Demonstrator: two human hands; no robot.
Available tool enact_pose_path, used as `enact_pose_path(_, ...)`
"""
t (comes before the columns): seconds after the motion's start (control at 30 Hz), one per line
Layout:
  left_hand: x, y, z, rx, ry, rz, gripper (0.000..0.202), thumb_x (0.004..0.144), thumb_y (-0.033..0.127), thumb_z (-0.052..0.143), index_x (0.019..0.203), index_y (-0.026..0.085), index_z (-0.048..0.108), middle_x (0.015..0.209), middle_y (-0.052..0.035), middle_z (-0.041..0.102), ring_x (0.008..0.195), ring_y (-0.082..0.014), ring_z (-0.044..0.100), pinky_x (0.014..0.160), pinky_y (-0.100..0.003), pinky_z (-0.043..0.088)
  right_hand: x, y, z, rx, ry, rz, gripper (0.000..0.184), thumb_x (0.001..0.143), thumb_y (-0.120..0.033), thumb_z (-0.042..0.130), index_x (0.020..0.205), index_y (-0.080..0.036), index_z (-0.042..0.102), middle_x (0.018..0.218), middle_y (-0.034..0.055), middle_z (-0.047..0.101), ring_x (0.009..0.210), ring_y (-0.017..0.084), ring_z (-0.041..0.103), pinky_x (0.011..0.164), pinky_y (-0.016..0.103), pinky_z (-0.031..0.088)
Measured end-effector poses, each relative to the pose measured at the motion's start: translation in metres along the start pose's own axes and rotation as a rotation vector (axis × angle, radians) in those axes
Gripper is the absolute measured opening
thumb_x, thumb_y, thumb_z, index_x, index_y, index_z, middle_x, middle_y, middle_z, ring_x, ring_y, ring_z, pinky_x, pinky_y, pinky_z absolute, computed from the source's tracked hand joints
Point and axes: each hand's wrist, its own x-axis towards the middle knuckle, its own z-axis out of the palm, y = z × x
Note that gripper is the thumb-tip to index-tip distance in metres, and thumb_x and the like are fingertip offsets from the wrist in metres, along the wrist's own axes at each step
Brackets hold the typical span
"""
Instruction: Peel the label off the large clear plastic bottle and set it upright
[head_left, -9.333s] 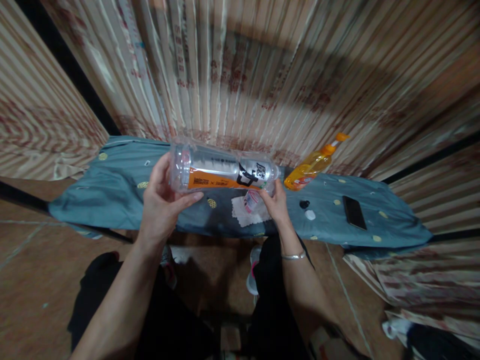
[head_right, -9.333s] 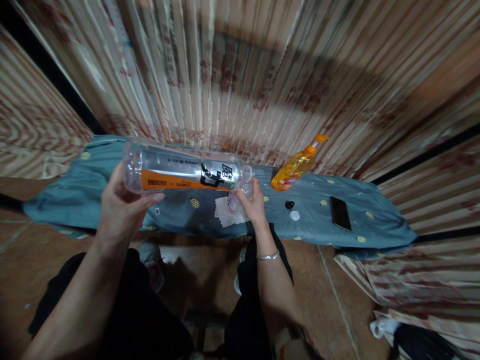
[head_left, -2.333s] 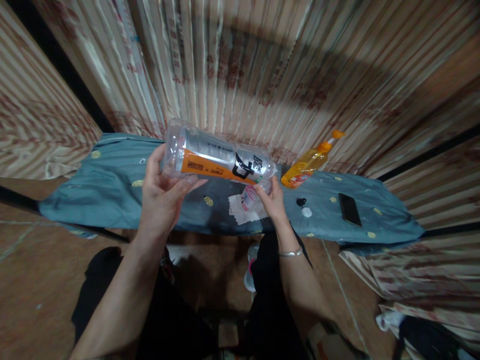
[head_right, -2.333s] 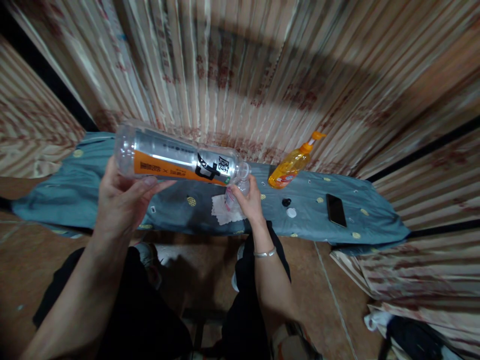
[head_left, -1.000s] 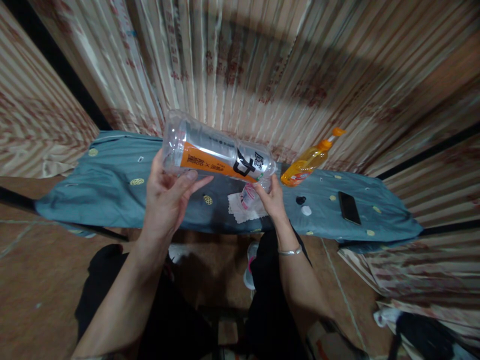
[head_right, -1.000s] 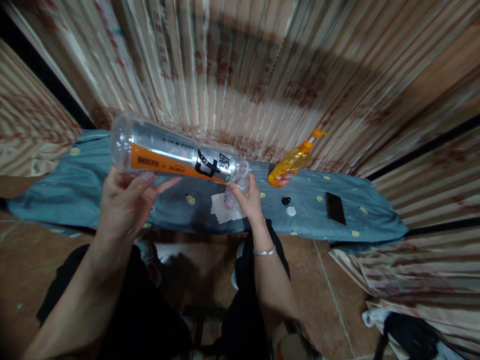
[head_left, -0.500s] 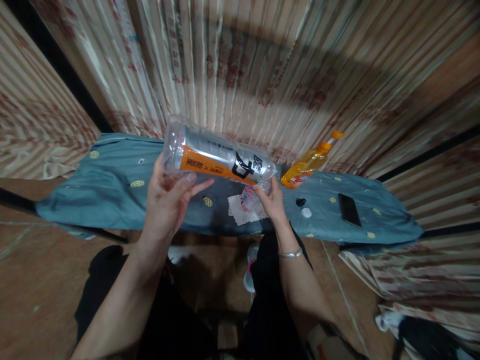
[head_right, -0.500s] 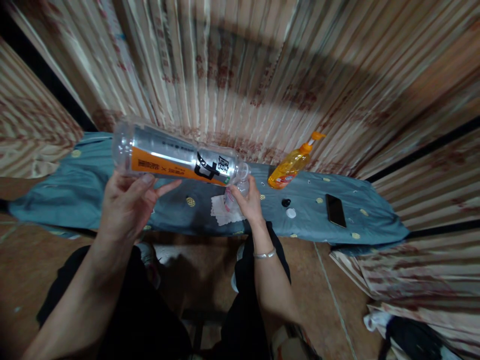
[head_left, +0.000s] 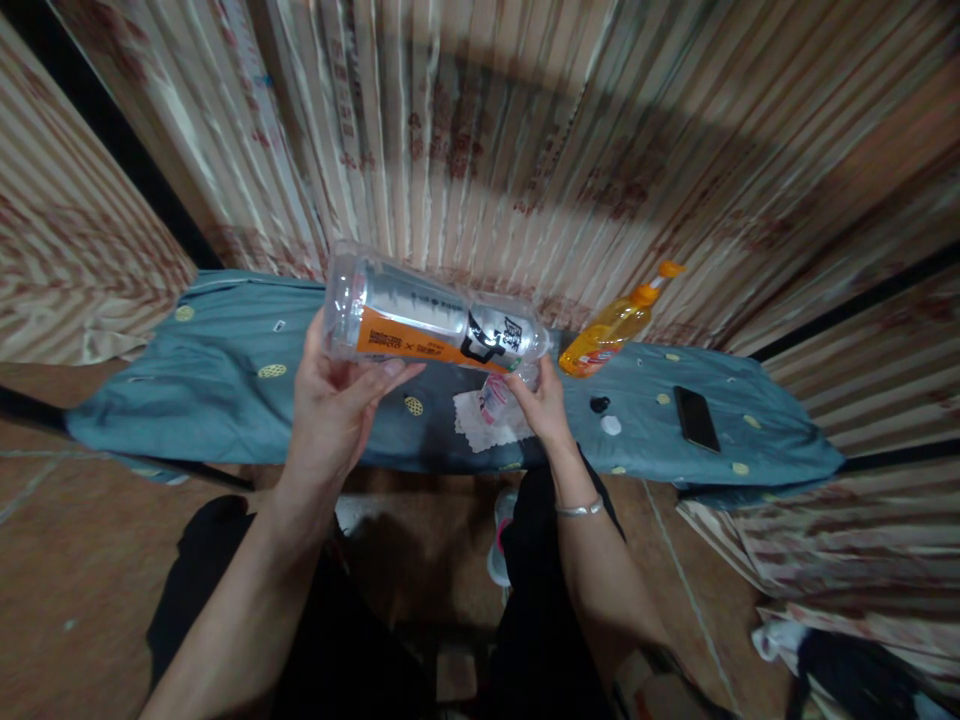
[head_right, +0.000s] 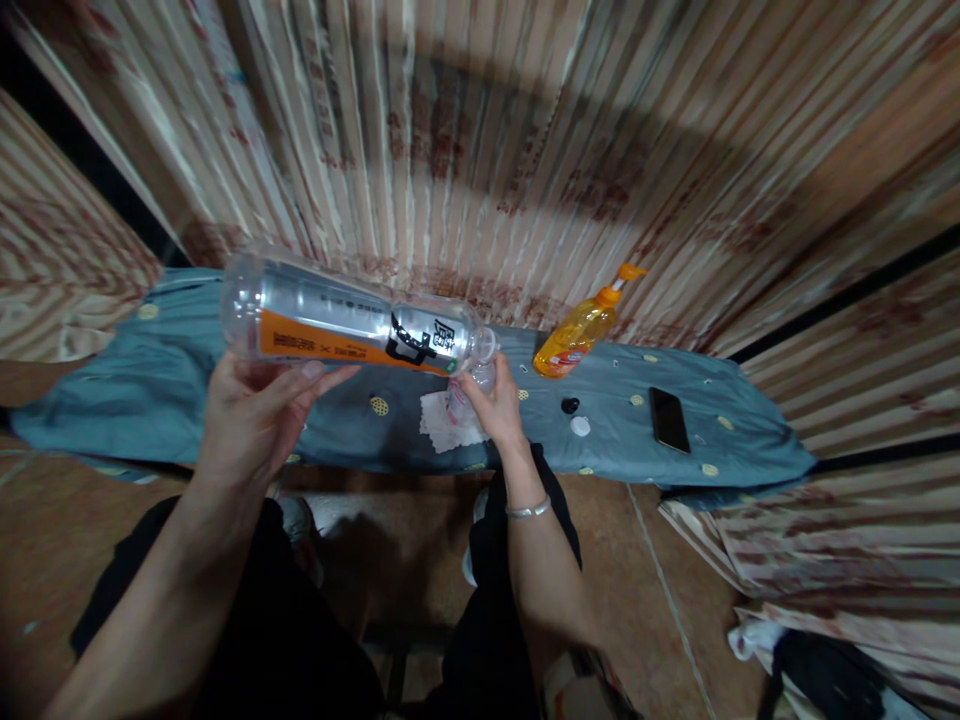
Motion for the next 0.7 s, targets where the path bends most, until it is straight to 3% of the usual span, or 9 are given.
enact_pose_path(0.37, 0.0034, -0.0005, -0.0035, 0.025, 0.03, -0.004, 0.061, 0.061, 0.017, 0.092, 0.113, 0.029, 0.061, 0.109, -0.0006, 0.072, 0.099, -0.0254, 0.072, 0.083, -0.044, 0.067, -0.0013, -0.0012, 0.0, -0.009, 0.004, 0.017, 0.051, 0.083, -0.052, 0.067, 0.12, -0.019, 0.059, 0.108, 0.0094, 0.071, 0.101, 0.027, 0.065, 0.094, 0.043, 0.051)
enact_pose_path(0.53, 0.0056, -0.0017, -0.0046, 0.012, 0.04, -0.003, 0.058, 0.059, 0.017, 0.094, 0.106, 0.021, 0.061, 0.103, -0.0012, 0.072, 0.093, -0.0218, 0.071, 0.081, -0.044, 0.067, -0.0011, -0.0023, -0.0001, -0.013, -0.001, 0.034, 0.051, 0.082, -0.054, 0.068, 0.119, -0.019, 0.059, 0.109, 0.0092, 0.071, 0.1, 0.026, 0.065, 0.092, 0.042, 0.052)
enact_pose_path(0.7, 0.007, -0.0036, -0.005, -0.02, 0.068, -0.011, 0.053, 0.062, 0.011, 0.091, 0.104, 0.023, 0.061, 0.096, 0.001, 0.073, 0.09, -0.0197, 0.071, 0.078, -0.044, 0.067, -0.0012, -0.0033, -0.001, -0.012, -0.007, 0.035, 0.053, 0.082, -0.055, 0.067, 0.12, -0.019, 0.059, 0.11, 0.0096, 0.071, 0.1, 0.027, 0.065, 0.091, 0.042, 0.051)
